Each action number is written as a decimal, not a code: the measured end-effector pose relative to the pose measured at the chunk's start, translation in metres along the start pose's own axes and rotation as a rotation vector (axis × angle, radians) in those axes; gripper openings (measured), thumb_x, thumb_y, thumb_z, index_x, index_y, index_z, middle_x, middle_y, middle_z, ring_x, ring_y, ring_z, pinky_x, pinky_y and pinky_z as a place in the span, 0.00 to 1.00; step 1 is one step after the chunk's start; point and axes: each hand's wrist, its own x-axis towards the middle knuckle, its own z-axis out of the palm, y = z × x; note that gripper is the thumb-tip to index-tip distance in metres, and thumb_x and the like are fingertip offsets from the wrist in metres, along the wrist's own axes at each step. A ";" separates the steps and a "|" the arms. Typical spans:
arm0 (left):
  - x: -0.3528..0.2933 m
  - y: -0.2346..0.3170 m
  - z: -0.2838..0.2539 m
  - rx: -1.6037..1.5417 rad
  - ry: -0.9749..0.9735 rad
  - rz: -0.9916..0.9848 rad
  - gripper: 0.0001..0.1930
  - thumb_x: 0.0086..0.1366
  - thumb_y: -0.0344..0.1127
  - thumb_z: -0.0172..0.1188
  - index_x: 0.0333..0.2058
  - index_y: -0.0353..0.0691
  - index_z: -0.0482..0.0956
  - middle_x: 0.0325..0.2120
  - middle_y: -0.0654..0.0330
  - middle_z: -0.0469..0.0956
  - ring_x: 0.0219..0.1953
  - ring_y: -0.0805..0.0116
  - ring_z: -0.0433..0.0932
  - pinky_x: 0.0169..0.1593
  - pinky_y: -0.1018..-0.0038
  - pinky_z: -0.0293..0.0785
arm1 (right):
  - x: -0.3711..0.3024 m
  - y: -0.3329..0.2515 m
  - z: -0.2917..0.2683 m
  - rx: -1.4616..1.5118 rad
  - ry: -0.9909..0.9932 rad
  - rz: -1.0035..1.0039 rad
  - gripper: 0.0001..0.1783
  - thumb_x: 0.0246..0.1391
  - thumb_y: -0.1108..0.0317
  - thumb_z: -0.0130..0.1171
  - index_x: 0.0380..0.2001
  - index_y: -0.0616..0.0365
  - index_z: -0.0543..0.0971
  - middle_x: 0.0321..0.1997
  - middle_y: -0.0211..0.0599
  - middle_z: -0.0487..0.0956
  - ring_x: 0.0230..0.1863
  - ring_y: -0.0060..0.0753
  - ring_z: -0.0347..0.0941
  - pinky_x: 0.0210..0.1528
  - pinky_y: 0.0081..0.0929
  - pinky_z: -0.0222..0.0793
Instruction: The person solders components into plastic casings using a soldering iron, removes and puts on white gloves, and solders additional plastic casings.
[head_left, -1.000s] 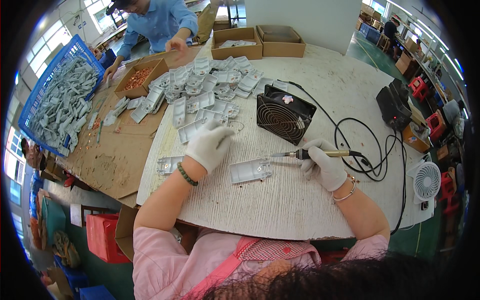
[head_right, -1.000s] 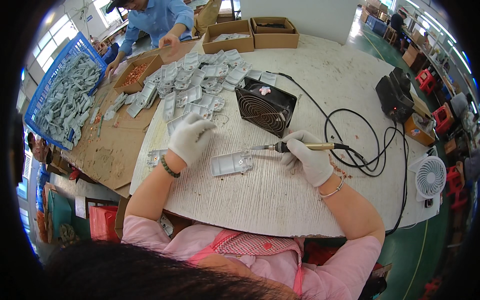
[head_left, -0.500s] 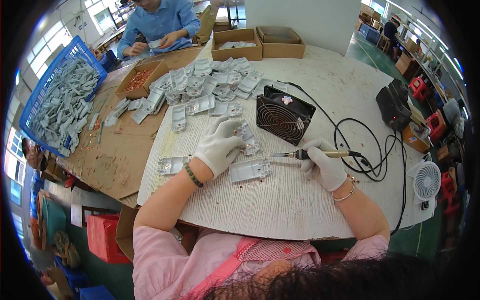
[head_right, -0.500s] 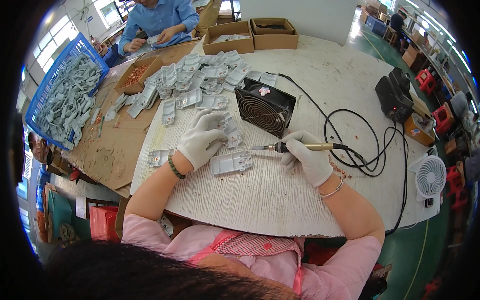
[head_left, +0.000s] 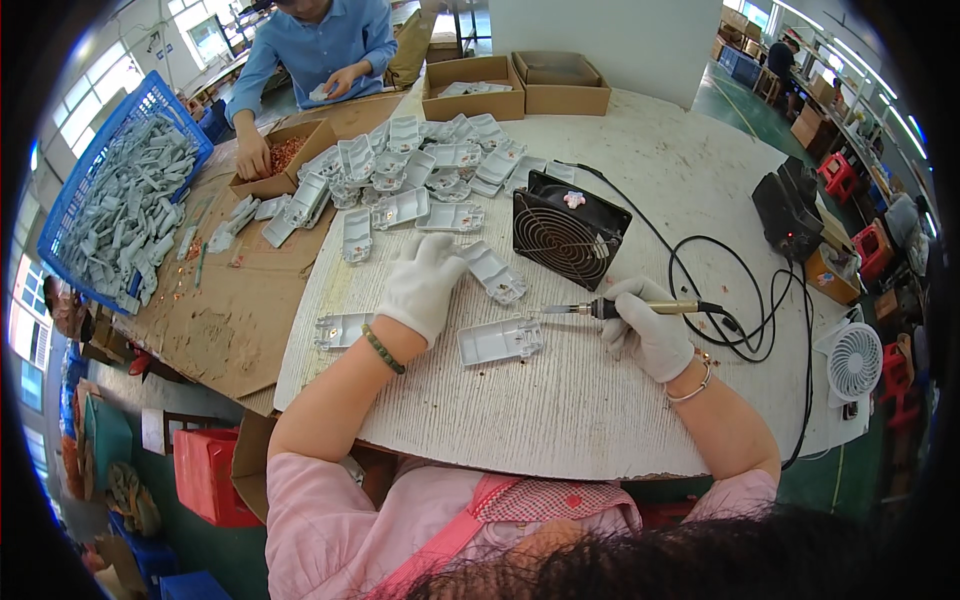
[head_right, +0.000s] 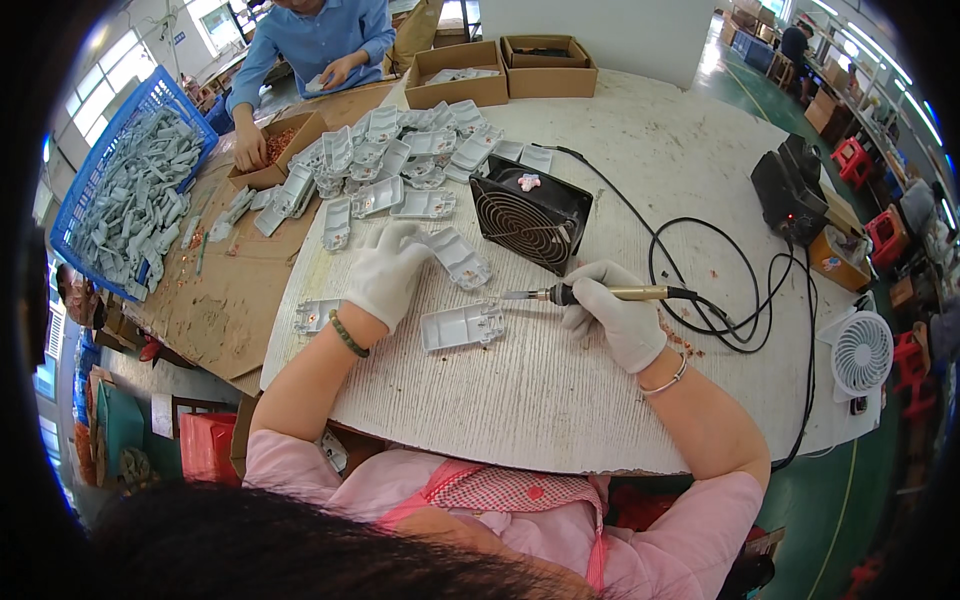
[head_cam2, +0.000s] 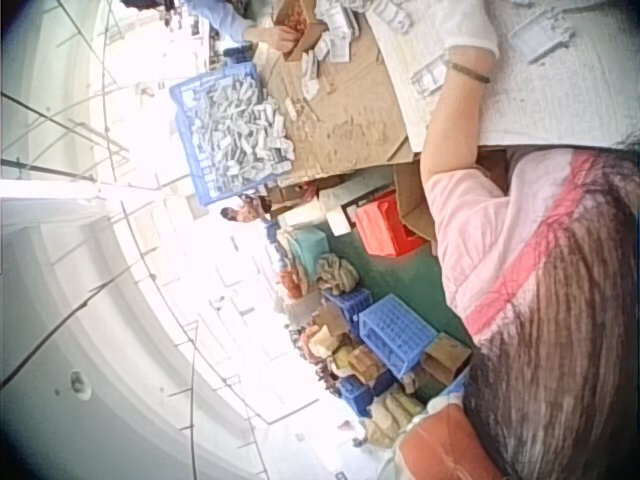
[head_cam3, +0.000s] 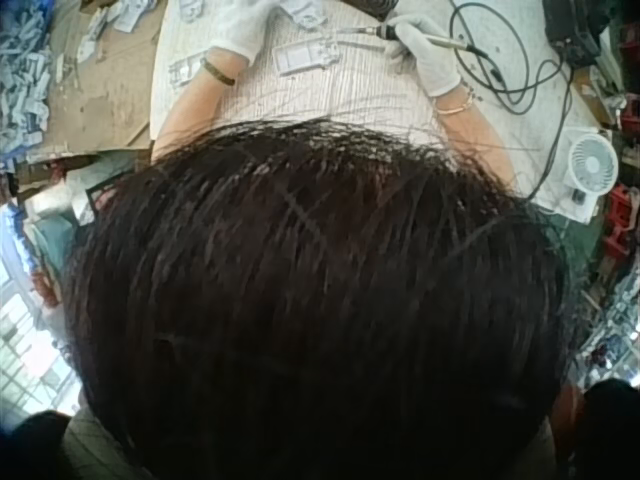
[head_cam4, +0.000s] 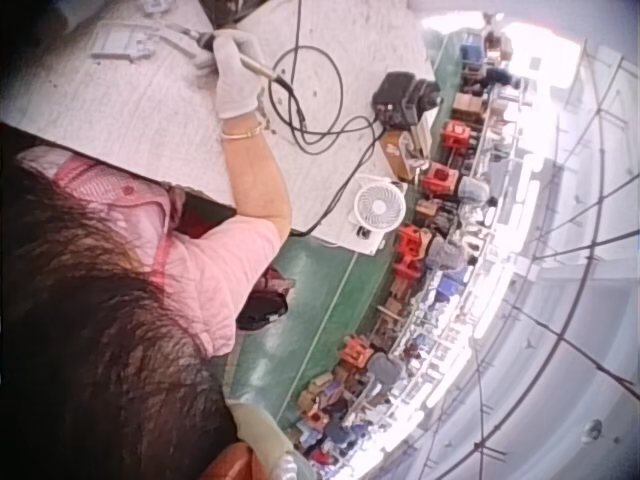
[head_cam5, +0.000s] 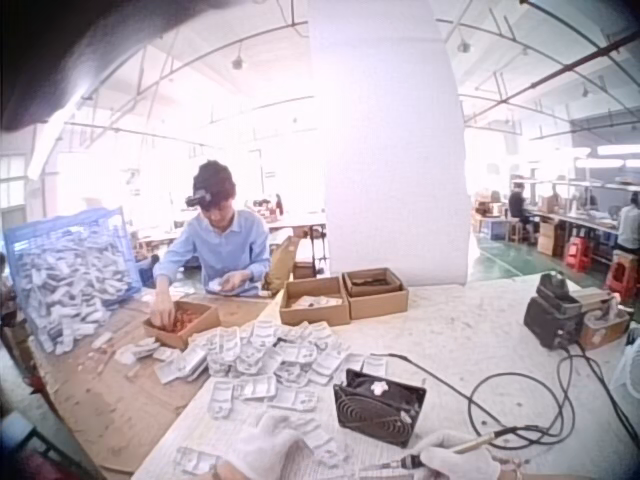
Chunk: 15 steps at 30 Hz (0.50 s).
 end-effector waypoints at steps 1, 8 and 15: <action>0.000 0.000 0.001 0.139 0.035 -0.008 0.08 0.55 0.29 0.63 0.36 0.44 0.80 0.50 0.55 0.74 0.56 0.51 0.70 0.57 0.58 0.69 | 0.000 0.000 0.000 0.003 0.006 0.001 0.09 0.62 0.67 0.53 0.37 0.62 0.77 0.27 0.36 0.80 0.22 0.21 0.76 0.23 0.19 0.75; 0.002 0.004 0.000 -0.137 0.013 0.149 0.09 0.53 0.28 0.66 0.34 0.42 0.79 0.55 0.54 0.72 0.58 0.49 0.70 0.58 0.62 0.71 | -0.001 -0.001 0.000 0.013 0.011 0.024 0.09 0.61 0.67 0.54 0.37 0.62 0.77 0.28 0.36 0.81 0.22 0.21 0.76 0.24 0.19 0.76; 0.000 0.006 -0.004 -0.341 -0.197 0.164 0.09 0.55 0.34 0.66 0.33 0.41 0.78 0.53 0.53 0.73 0.54 0.51 0.72 0.56 0.61 0.70 | 0.001 0.002 -0.001 -0.001 0.009 0.027 0.06 0.64 0.71 0.49 0.40 0.59 0.74 0.27 0.37 0.80 0.19 0.21 0.75 0.20 0.20 0.73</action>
